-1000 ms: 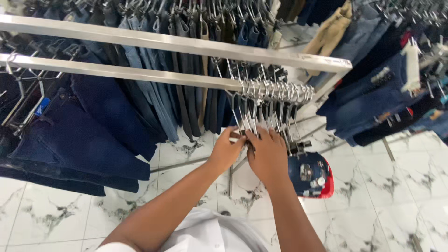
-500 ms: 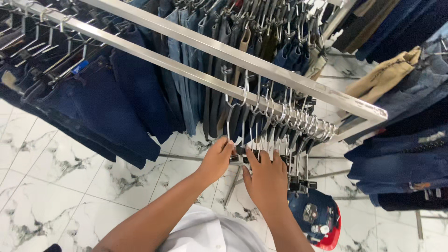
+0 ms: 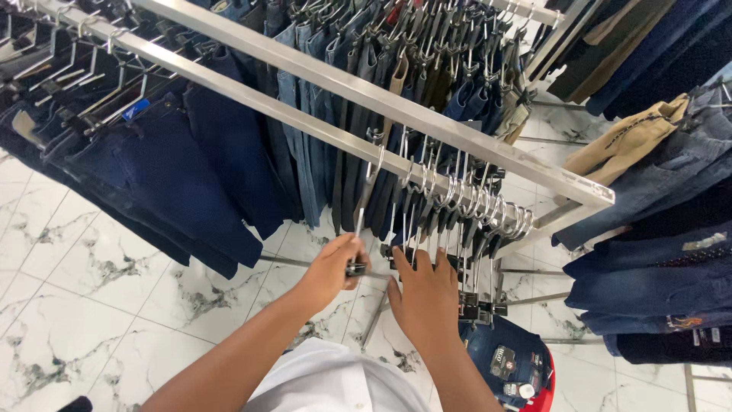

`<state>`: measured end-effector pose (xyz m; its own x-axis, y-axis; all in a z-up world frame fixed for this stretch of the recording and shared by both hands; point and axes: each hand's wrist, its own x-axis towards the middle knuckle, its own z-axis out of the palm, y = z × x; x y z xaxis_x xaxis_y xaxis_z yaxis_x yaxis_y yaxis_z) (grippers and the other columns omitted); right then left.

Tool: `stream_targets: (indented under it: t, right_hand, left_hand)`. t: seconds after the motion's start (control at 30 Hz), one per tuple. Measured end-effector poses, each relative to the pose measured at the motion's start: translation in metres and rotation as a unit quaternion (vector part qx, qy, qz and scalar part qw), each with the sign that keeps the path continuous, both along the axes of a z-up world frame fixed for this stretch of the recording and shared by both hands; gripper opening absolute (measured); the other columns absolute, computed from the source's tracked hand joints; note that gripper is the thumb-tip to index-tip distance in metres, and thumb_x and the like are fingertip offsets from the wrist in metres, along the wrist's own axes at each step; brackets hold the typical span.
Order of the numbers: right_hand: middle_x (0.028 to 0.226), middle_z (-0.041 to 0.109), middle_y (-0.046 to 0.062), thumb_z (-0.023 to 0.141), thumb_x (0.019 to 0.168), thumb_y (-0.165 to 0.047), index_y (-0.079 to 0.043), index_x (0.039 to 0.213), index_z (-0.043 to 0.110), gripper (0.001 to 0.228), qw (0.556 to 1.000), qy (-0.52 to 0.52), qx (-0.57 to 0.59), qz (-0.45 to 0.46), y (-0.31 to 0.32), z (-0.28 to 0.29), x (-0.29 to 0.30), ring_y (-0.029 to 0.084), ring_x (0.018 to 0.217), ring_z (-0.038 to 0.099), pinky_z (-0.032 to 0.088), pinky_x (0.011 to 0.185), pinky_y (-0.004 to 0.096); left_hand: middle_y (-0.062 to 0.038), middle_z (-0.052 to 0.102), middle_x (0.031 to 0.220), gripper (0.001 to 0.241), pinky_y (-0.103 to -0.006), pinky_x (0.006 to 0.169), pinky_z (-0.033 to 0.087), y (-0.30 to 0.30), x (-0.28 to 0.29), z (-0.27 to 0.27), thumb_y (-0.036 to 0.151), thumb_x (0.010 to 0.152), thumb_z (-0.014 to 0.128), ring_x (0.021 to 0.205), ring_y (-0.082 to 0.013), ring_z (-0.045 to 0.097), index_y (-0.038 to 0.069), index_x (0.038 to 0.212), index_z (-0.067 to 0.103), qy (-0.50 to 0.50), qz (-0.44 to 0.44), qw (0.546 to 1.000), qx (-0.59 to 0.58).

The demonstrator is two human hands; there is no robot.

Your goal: The person picks up a pair of blue jeans, removes them from a hanger, folds them by hand, and then secures them onto a different hanger before hanging them on a metal clothing rack.

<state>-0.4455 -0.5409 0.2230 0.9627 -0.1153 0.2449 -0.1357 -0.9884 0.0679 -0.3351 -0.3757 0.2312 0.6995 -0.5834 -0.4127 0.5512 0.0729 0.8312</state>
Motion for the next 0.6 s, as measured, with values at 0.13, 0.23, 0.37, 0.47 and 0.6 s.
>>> stream_targets:
  t: [0.13,0.23,0.37,0.47,0.6]
  right_hand:
    - [0.136,0.058,0.01,0.057,0.098,-0.048,-0.029,0.151,0.051,0.057,0.998,0.058,-0.008,-0.017,0.003,-0.003,0.005,0.048,0.135,0.049,0.05,0.101,0.055]
    - [0.135,0.06,0.01,0.057,0.099,-0.046,-0.028,0.148,0.056,0.052,0.999,0.042,-0.008,-0.028,0.006,-0.004,0.008,0.048,0.134,0.051,0.051,0.101,0.056]
    - [0.138,0.057,0.011,0.055,0.1,-0.045,-0.028,0.151,0.053,0.053,0.994,0.084,0.038,-0.056,0.009,-0.002,0.013,0.05,0.14,0.044,0.046,0.107,0.06]
    - [0.138,0.056,0.009,0.053,0.101,-0.045,-0.03,0.149,0.054,0.051,0.991,0.089,0.055,-0.081,0.013,-0.002,0.017,0.05,0.143,0.042,0.045,0.108,0.06]
    - [0.137,0.059,0.012,0.063,0.096,-0.034,-0.025,0.132,0.071,0.037,0.99,-0.008,0.075,-0.119,0.034,0.008,0.021,0.048,0.139,0.049,0.042,0.112,0.061]
  left_hand:
    - [-0.012,0.06,0.081,0.034,-0.0315,0.054,0.031,0.021,0.008,0.003,0.025,0.114,0.037,0.057,-0.0173,0.036,0.007,0.089,0.051,-0.059,0.01,0.997,0.048]
    - [-0.012,0.059,0.08,0.034,-0.0338,0.054,0.032,0.029,0.024,-0.001,0.026,0.114,0.038,0.056,-0.0185,0.034,0.009,0.087,0.049,-0.074,-0.006,0.997,0.024]
    - [-0.009,0.058,0.084,0.03,-0.0323,0.058,0.034,0.044,0.028,0.014,0.026,0.112,0.04,0.077,-0.018,0.05,0.009,0.09,0.051,-0.095,-0.034,0.995,0.02]
    - [-0.007,0.054,0.083,0.03,-0.032,0.059,0.036,0.055,0.035,-0.001,0.027,0.113,0.042,0.076,-0.019,0.053,0.011,0.088,0.05,-0.079,-0.06,0.995,0.005]
    - [-0.016,0.058,0.08,0.025,-0.0249,0.044,0.035,0.084,0.05,-0.043,0.023,0.111,0.048,0.058,-0.0198,0.051,0.005,0.094,0.055,-0.057,-0.099,0.988,-0.101]
